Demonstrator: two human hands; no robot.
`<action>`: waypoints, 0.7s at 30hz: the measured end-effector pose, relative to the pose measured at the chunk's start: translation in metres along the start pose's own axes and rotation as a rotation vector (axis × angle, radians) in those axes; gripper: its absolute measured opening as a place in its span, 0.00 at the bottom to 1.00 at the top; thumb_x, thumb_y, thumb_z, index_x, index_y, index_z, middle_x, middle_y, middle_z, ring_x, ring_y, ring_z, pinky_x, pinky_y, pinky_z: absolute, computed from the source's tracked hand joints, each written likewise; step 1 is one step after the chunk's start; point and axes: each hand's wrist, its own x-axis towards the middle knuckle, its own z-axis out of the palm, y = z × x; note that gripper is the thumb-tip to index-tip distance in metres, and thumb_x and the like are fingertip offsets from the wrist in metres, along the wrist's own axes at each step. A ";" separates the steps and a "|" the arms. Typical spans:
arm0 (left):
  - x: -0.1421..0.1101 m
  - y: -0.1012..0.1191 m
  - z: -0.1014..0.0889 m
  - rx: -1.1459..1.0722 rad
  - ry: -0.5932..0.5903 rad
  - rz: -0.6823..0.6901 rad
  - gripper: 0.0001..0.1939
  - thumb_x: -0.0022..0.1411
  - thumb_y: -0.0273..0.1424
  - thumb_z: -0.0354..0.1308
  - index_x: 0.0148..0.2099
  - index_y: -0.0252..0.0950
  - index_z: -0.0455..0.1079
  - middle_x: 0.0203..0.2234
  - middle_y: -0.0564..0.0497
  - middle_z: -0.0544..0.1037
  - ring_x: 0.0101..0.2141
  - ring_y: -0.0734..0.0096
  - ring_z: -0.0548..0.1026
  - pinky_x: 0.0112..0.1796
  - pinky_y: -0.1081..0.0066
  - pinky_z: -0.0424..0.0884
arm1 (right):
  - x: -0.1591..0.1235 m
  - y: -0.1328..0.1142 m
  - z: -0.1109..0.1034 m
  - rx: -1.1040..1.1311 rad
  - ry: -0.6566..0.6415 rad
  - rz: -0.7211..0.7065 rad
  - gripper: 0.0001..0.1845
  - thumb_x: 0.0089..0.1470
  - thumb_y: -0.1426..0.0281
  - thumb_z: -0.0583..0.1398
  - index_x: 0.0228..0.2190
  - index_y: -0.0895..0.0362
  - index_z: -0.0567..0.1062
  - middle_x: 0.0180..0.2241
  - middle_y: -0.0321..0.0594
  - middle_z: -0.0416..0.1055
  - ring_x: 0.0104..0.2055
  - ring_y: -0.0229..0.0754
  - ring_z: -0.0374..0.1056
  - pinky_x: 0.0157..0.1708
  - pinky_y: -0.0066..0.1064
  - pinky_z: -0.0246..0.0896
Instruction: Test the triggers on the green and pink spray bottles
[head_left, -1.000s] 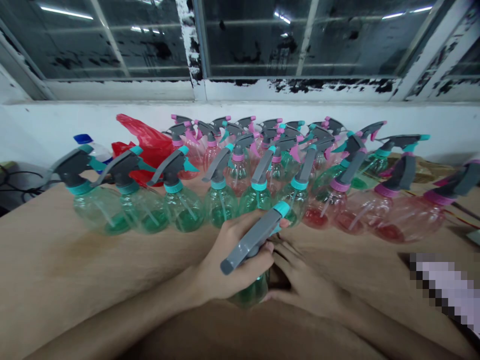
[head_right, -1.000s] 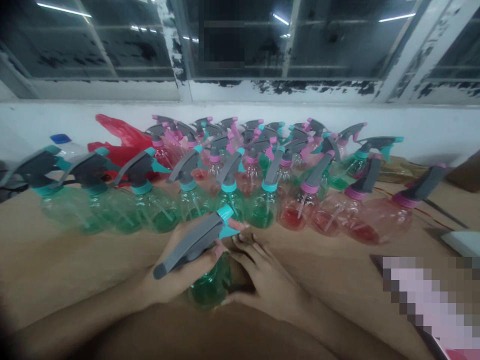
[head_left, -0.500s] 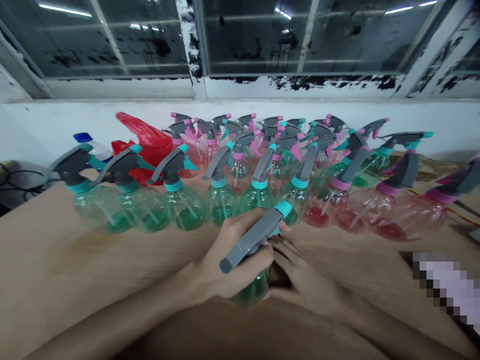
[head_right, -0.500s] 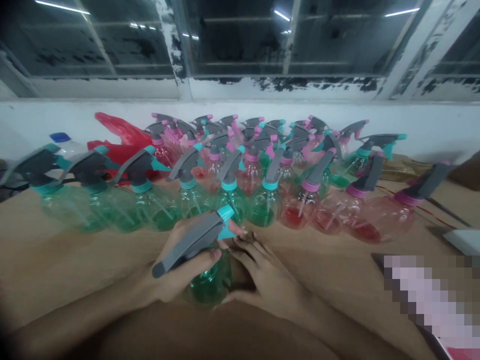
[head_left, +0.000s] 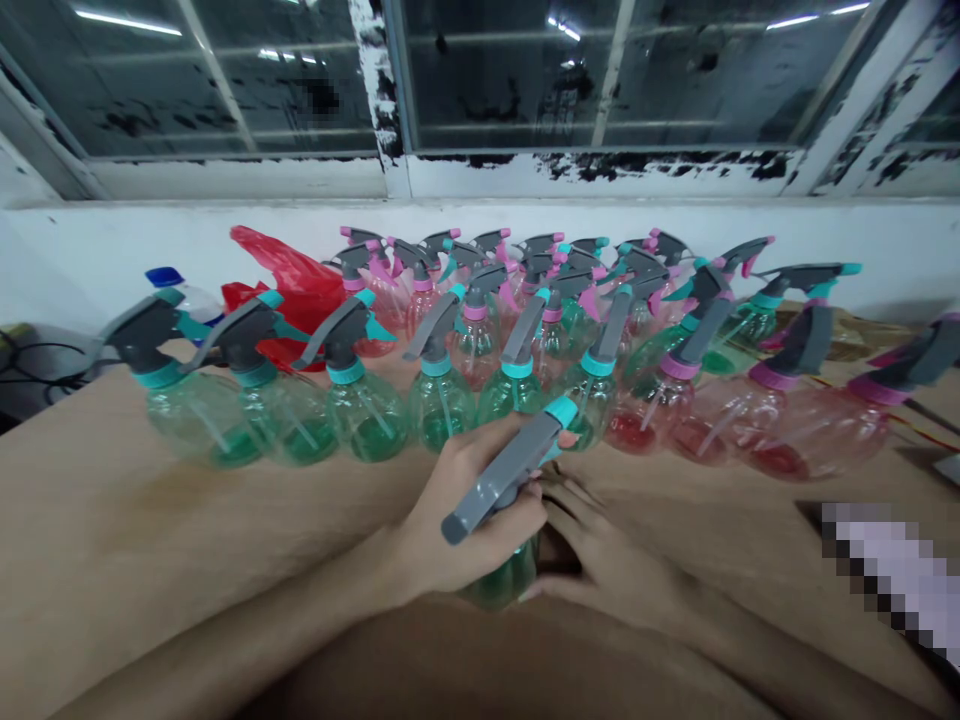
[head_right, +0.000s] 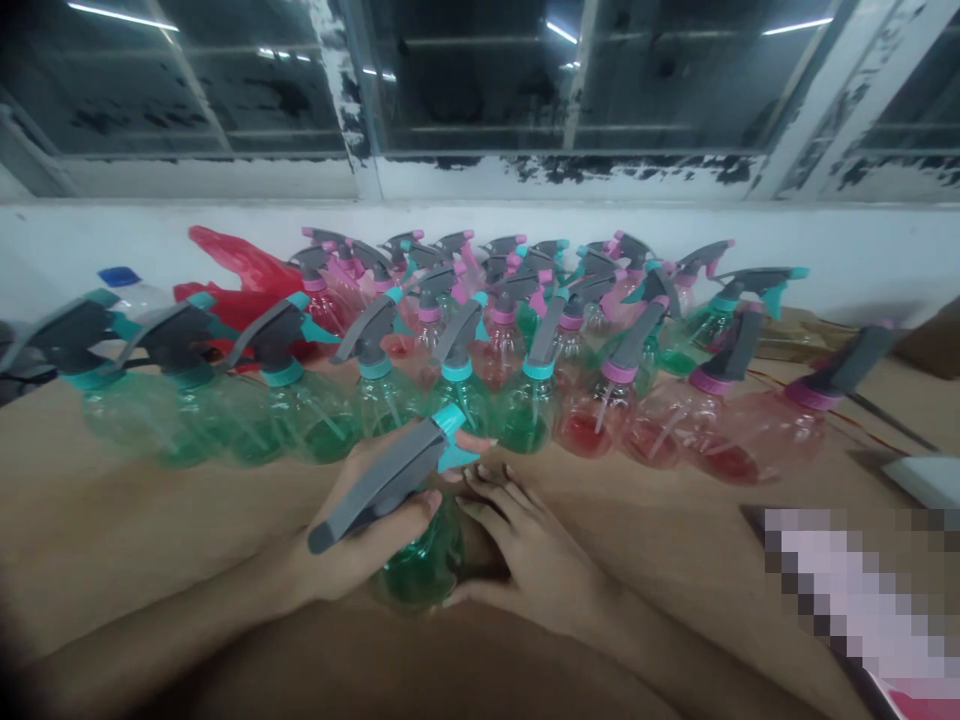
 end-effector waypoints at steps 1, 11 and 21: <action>0.000 0.000 0.001 0.003 -0.001 0.013 0.18 0.49 0.24 0.49 0.44 0.36 0.69 0.28 0.51 0.72 0.28 0.68 0.71 0.33 0.68 0.70 | 0.000 0.000 0.000 0.001 0.002 -0.006 0.44 0.46 0.46 0.56 0.58 0.56 0.55 0.59 0.48 0.55 0.62 0.51 0.46 0.59 0.51 0.43; -0.001 -0.002 0.000 0.019 0.023 0.034 0.20 0.49 0.22 0.49 0.45 0.36 0.69 0.26 0.53 0.73 0.27 0.69 0.73 0.29 0.70 0.70 | -0.001 0.001 0.000 -0.013 0.003 0.004 0.45 0.45 0.46 0.56 0.58 0.56 0.55 0.59 0.49 0.55 0.62 0.52 0.46 0.59 0.51 0.43; 0.000 -0.002 0.002 0.027 0.034 0.027 0.19 0.50 0.22 0.50 0.45 0.36 0.69 0.25 0.53 0.72 0.26 0.69 0.72 0.31 0.68 0.70 | -0.001 0.001 0.002 -0.012 0.033 -0.005 0.44 0.46 0.48 0.58 0.58 0.56 0.56 0.59 0.49 0.56 0.61 0.53 0.48 0.58 0.52 0.46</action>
